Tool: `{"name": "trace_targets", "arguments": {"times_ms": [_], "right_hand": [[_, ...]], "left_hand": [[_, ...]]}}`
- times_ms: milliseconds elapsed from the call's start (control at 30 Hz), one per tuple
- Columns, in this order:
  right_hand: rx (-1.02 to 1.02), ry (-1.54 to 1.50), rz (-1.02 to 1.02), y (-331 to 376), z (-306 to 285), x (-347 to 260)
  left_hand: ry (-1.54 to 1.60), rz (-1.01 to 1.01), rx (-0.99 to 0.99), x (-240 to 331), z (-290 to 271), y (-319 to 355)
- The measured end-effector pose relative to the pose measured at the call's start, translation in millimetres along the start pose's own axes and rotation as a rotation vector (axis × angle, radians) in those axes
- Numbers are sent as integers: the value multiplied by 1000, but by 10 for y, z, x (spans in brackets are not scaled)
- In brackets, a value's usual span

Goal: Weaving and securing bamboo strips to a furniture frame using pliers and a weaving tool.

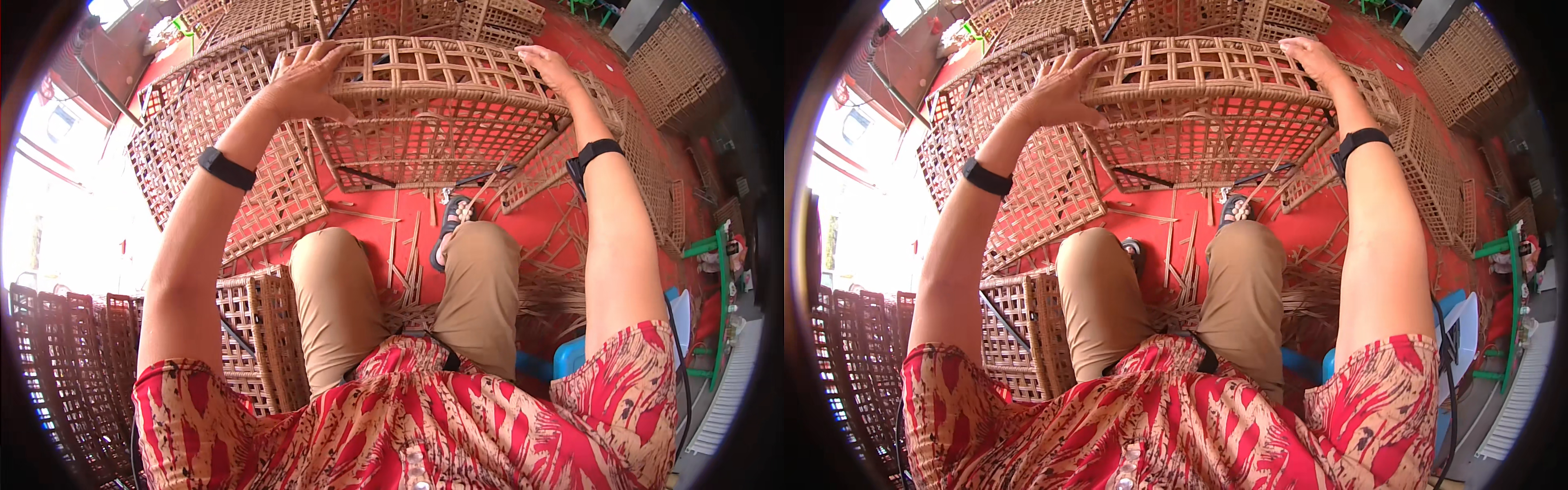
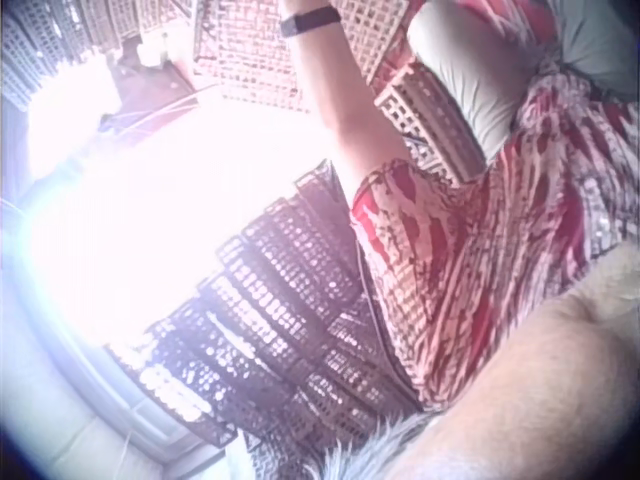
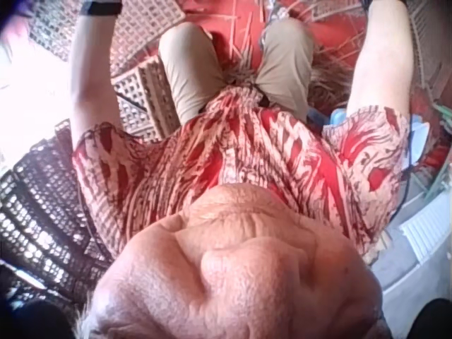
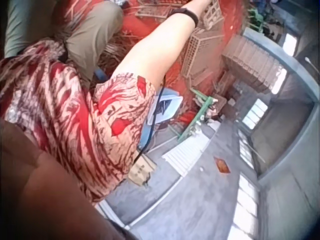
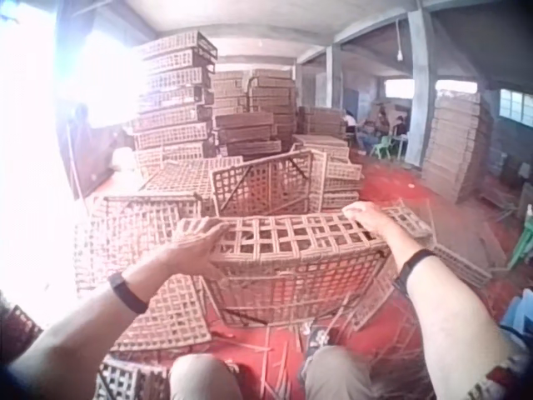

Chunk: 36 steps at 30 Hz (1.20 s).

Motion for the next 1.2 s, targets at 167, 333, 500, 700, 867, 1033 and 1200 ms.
{"name": "trace_targets", "arguments": {"times_ms": [167,333,500,700,867,1033,1200], "right_hand": [[98,-207,47,132,-233,-71],[1165,-356,52,1372,-663,-1287],[718,-1027,626,1868,1595,-1144],[702,-1558,1164,1610,2969,-96],[1132,-1690,1238,1621,2920,431],[1205,-1319,837,1479,2363,-260],[1102,-892,508,1593,1611,-1549]], "left_hand": [[14,-77,13,253,19,156],[-11,-109,3,218,35,262],[-6,-144,70,149,125,277],[29,-107,115,216,-38,311],[86,-102,21,296,-273,319],[55,-179,-20,108,-293,511],[143,-178,-34,-74,-125,570]]}}
Point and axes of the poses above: each hand's wrist, its own y-axis away from the middle knuckle, its own z-axis out of the palm, x = y × z, the point moved 10 cm from there along -y, towards the middle knuckle, and after that the axes turned 15 degrees about -z, right-handed, at the moved point
